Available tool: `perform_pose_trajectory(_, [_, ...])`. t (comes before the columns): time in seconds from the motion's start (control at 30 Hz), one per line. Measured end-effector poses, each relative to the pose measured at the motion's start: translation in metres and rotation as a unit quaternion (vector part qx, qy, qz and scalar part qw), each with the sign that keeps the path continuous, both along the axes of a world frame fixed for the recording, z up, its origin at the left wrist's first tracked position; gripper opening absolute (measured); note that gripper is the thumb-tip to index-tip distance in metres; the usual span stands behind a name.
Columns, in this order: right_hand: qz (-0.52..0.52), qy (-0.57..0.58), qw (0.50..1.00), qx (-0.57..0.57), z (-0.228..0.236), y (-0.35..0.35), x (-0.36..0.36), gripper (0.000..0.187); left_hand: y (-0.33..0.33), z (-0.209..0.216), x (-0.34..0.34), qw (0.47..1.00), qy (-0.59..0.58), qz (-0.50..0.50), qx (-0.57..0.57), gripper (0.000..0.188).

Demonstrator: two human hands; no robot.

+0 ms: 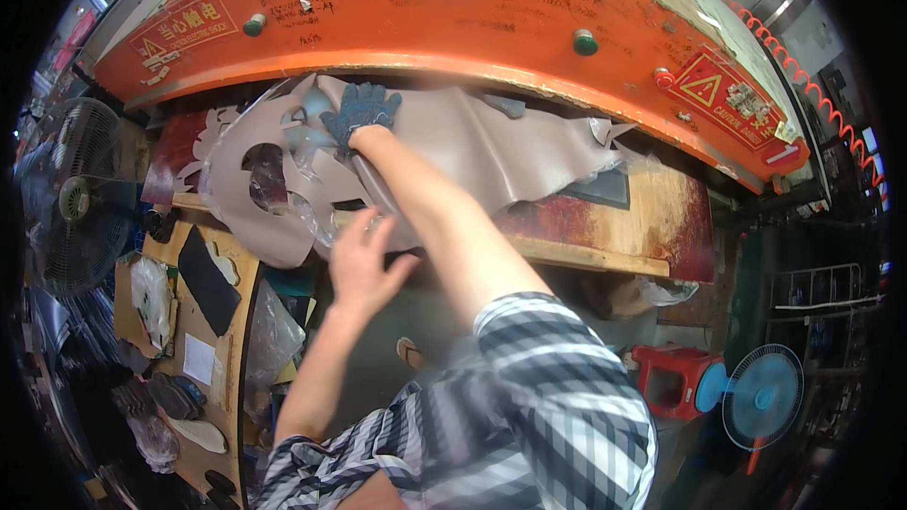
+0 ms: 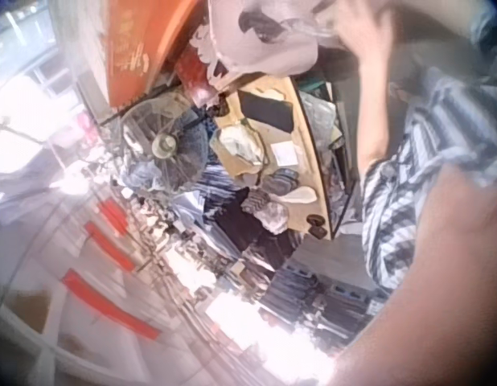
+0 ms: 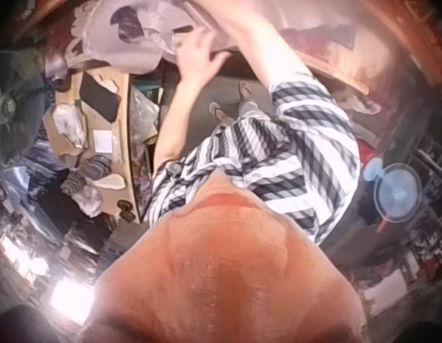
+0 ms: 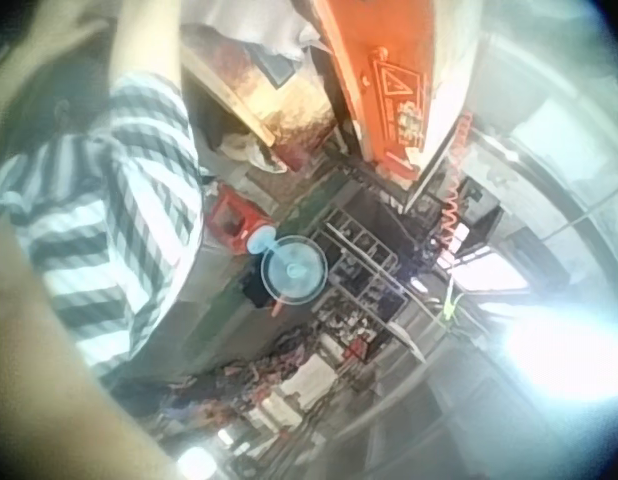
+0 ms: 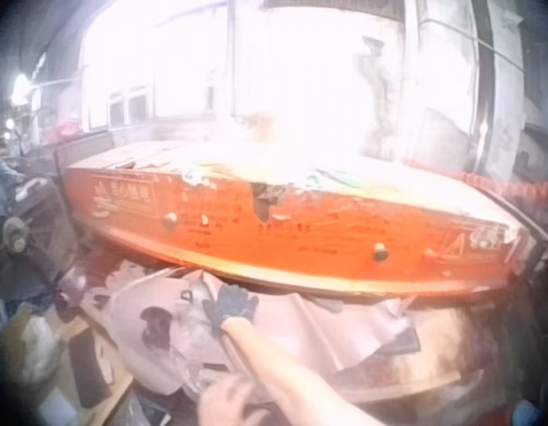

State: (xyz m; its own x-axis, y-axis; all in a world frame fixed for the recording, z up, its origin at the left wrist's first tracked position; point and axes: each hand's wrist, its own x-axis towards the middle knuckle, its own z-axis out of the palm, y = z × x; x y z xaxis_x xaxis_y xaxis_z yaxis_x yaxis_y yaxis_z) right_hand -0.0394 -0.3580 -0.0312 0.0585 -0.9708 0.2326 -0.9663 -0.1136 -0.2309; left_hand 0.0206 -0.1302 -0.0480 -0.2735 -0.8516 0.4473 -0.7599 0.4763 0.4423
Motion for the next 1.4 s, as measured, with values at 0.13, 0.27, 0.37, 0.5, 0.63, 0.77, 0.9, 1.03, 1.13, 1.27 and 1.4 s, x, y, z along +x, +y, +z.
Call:
perform_pose_trajectory(0.13, [0.122, -0.238, 0.963, -0.033, 0.001, 0.045, -0.046, 0.065, -0.02, -0.05, -0.033, 0.993, -0.101, 0.027, 0.063, 0.079])
perform_pose_trajectory(0.27, [0.202, -0.361, 0.909, 0.047, -0.001, 0.134, -0.131, 0.027, -0.05, -0.079, -0.034, 0.997, -0.072, 0.032, 0.0, 0.086])
perform_pose_trajectory(0.37, [0.091, -0.26, 0.961, 0.017, 0.014, 0.155, -0.189, 0.021, -0.063, -0.079, -0.039, 0.997, -0.07, 0.033, 0.021, 0.086])
perform_pose_trajectory(0.5, [-0.039, -0.621, 0.781, -0.048, 0.061, 0.136, -0.255, 0.024, -0.08, -0.075, -0.048, 0.996, -0.073, 0.048, -0.002, 0.086])
perform_pose_trajectory(0.63, [-0.087, -0.676, 0.721, -0.129, 0.098, 0.055, -0.295, 0.014, -0.105, -0.075, -0.055, 0.996, -0.077, 0.05, 0.002, 0.084])
perform_pose_trajectory(0.77, [-0.112, -0.375, 0.881, -0.266, 0.067, 0.023, -0.306, 0.022, -0.135, -0.07, -0.065, 0.995, -0.079, 0.05, -0.035, 0.084])
perform_pose_trajectory(0.9, [-0.104, 0.058, 0.982, -0.147, -0.014, 0.103, -0.313, 0.033, -0.159, -0.064, -0.076, 0.992, -0.094, 0.063, -0.06, 0.083])
perform_pose_trajectory(1.03, [-0.212, -0.173, 0.955, -0.112, -0.055, 0.16, -0.314, 0.052, -0.165, -0.063, -0.08, 0.988, -0.113, 0.08, -0.067, 0.082])
perform_pose_trajectory(1.13, [-0.222, -0.066, 0.973, 0.02, -0.045, 0.17, -0.316, 0.069, -0.164, -0.061, -0.079, 0.988, -0.118, 0.077, -0.069, 0.08])
perform_pose_trajectory(1.27, [-0.239, -0.059, 0.96, 0.135, -0.02, 0.167, -0.308, 0.077, -0.163, -0.057, -0.078, 0.988, -0.118, 0.074, -0.067, 0.078])
perform_pose_trajectory(1.4, [-0.254, -0.045, 0.956, 0.14, -0.014, 0.167, -0.301, 0.07, -0.162, -0.057, -0.078, 0.987, -0.126, 0.08, -0.059, 0.078])
